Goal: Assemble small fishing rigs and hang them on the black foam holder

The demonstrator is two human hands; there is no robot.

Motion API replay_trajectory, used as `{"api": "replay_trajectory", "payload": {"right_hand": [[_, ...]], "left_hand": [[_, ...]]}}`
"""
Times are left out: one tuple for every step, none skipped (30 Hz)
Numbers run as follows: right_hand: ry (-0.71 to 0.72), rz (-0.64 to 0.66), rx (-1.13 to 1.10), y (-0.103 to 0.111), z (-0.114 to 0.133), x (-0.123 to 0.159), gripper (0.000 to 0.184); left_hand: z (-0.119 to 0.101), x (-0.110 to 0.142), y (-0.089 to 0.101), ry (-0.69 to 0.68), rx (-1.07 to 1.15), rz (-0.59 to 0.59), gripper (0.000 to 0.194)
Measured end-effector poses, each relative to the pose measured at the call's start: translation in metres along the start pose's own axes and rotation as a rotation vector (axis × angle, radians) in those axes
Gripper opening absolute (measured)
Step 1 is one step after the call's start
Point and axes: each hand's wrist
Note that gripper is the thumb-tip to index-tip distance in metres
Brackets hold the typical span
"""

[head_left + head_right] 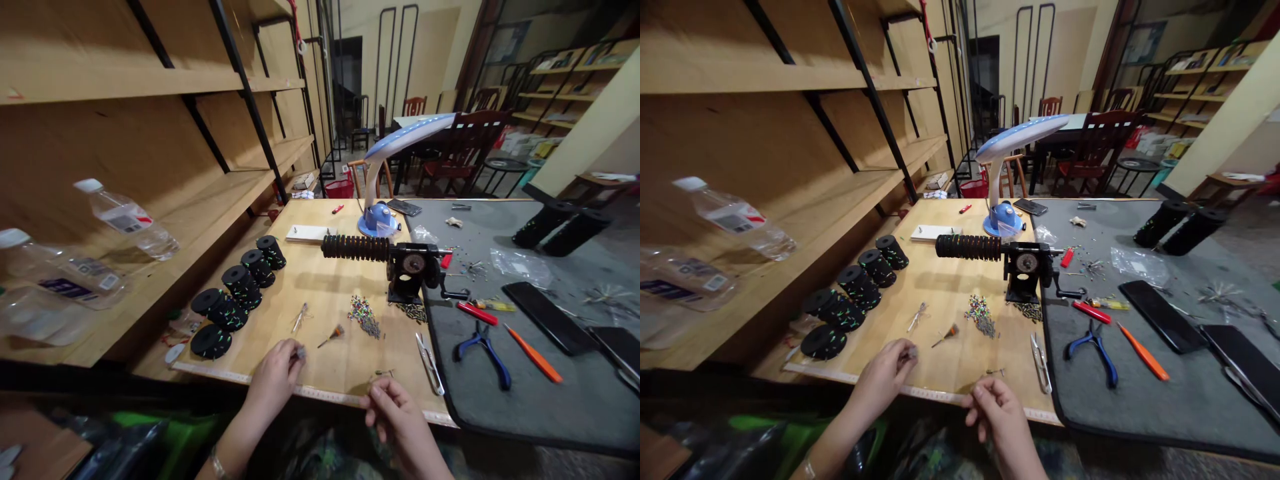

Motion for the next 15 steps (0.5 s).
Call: {"api": "replay_trajectory", "payload": {"right_hand": [[-0.011, -0.033, -0.059, 0.0, 0.0, 0.0, 0.044], [-0.018, -0.064, -0.104, 0.001, 0.001, 0.001, 0.042], [-0.028, -0.085, -0.139, 0.001, 0.001, 0.002, 0.04], [-0.042, -0.096, -0.168, 0.0, 0.002, 0.004, 0.039], [-0.054, -0.103, -0.191, 0.0, 0.003, 0.005, 0.037], [-0.06, -0.105, -0.21, 0.0, 0.004, 0.005, 0.036], [-0.06, -0.103, -0.224, 0.0, 0.005, 0.005, 0.035], [-0.052, -0.098, -0.233, 0.0, 0.005, 0.005, 0.034], [-0.039, -0.093, -0.24, -0.001, 0.005, 0.005, 0.033], [-0.025, -0.089, -0.25, -0.001, 0.004, 0.005, 0.032], [-0.016, -0.083, -0.26, -0.001, 0.003, 0.004, 0.031], [-0.013, -0.076, -0.269, -0.002, 0.003, 0.004, 0.031], [-0.012, -0.072, -0.276, -0.001, 0.002, 0.003, 0.032], [-0.012, -0.071, -0.277, -0.001, 0.002, 0.003, 0.033], [-0.008, -0.077, -0.269, 0.0, 0.002, 0.004, 0.034]], "left_hand": [[0.003, -0.001, 0.0, -0.025, -0.037, -0.009, 0.008], [0.003, 0.0, 0.001, -0.05, -0.054, -0.025, 0.01], [0.0, 0.002, 0.001, -0.076, -0.055, -0.052, 0.012], [-0.006, 0.005, 0.002, -0.1, -0.038, -0.09, 0.015], [-0.015, 0.01, 0.002, -0.114, -0.002, -0.125, 0.018], [-0.025, 0.016, 0.0, -0.113, 0.06, -0.144, 0.019], [-0.038, 0.022, -0.003, -0.101, 0.155, -0.13, 0.018], [-0.051, 0.028, -0.007, -0.074, 0.289, -0.064, 0.015], [-0.064, 0.033, -0.013, -0.025, 0.456, 0.06, 0.014], [-0.076, 0.038, -0.021, 0.029, 0.65, 0.18, 0.014], [-0.088, 0.041, -0.029, 0.062, 0.825, 0.305, 0.018], [-0.097, 0.043, -0.037, 0.096, 0.955, 0.39, 0.023], [-0.104, 0.043, -0.044, 0.132, 1.034, 0.453, 0.029], [-0.109, 0.043, -0.05, 0.154, 1.081, 0.484, 0.031], [-0.112, 0.043, -0.055, 0.17, 1.097, 0.496, 0.033]]}}
Point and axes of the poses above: each hand's wrist, its own x-axis away from the middle knuckle, its own y-axis out of the back of the hand, z = x × y, and after that the axes turned 4 degrees about -x, right-handed
